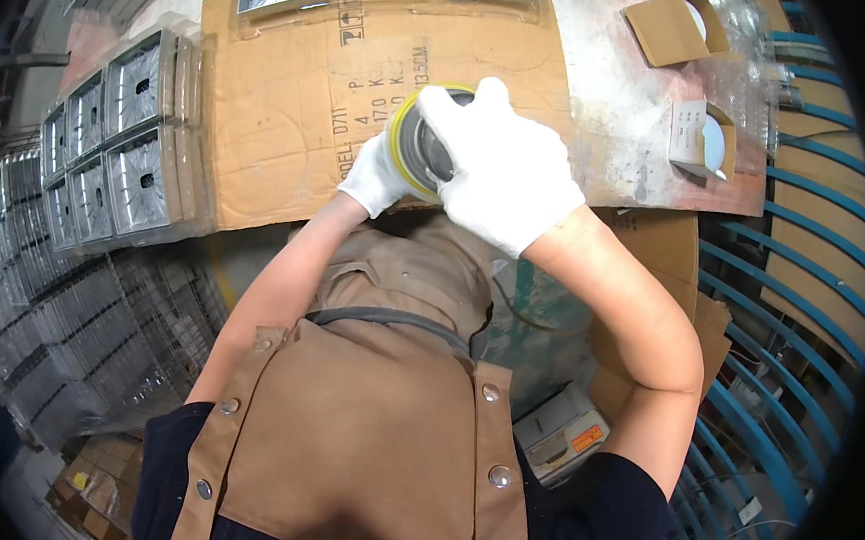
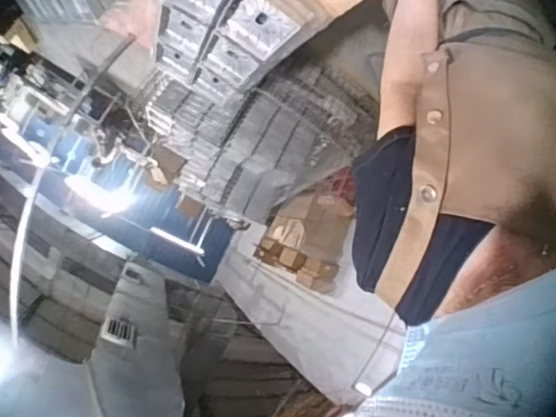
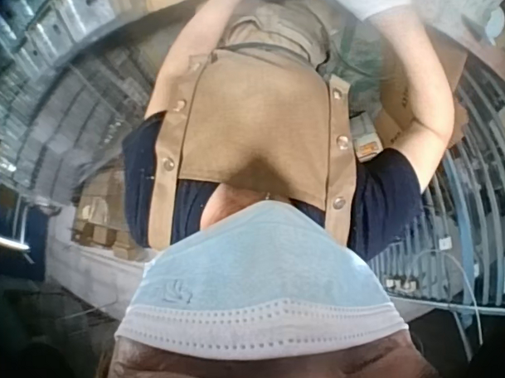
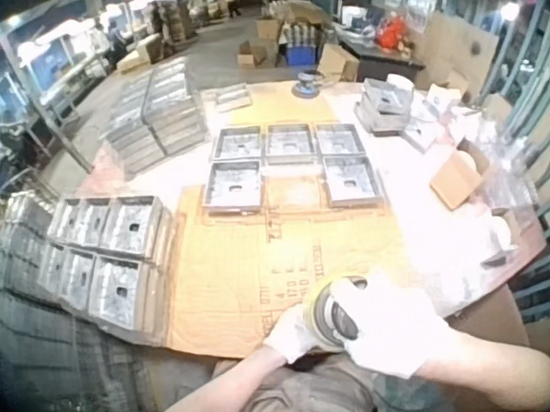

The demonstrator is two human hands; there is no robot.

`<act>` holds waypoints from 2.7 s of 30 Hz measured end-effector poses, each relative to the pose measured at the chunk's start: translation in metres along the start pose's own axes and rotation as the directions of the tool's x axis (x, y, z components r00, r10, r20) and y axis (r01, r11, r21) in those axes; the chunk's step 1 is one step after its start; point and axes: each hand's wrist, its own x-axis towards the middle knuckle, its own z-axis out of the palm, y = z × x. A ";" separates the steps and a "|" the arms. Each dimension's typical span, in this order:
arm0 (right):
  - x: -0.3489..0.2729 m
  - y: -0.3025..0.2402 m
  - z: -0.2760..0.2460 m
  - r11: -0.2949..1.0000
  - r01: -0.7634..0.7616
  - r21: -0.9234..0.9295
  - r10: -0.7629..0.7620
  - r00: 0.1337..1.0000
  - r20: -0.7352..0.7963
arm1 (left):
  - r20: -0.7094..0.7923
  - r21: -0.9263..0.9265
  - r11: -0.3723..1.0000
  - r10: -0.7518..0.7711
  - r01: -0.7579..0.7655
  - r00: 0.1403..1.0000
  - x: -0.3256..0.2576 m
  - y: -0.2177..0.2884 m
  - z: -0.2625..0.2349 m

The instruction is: Grinding the edges and surfaces of square metal components using a hand-held power grinder.

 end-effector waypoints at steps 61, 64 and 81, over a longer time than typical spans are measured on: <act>-0.002 -0.007 -0.005 0.999 -0.037 0.024 0.038 0.998 -0.043 | -0.017 0.705 0.696 -0.176 0.137 0.984 -0.001 0.035 -0.004; 0.006 0.022 -0.009 0.995 -0.090 0.034 0.094 0.980 -0.175 | -0.030 0.335 0.938 -0.084 0.089 0.996 -0.007 0.043 -0.001; 0.008 0.060 -0.005 0.997 -0.058 0.042 0.068 0.950 -0.305 | -0.038 0.350 0.931 -0.099 0.106 0.994 -0.002 0.041 -0.001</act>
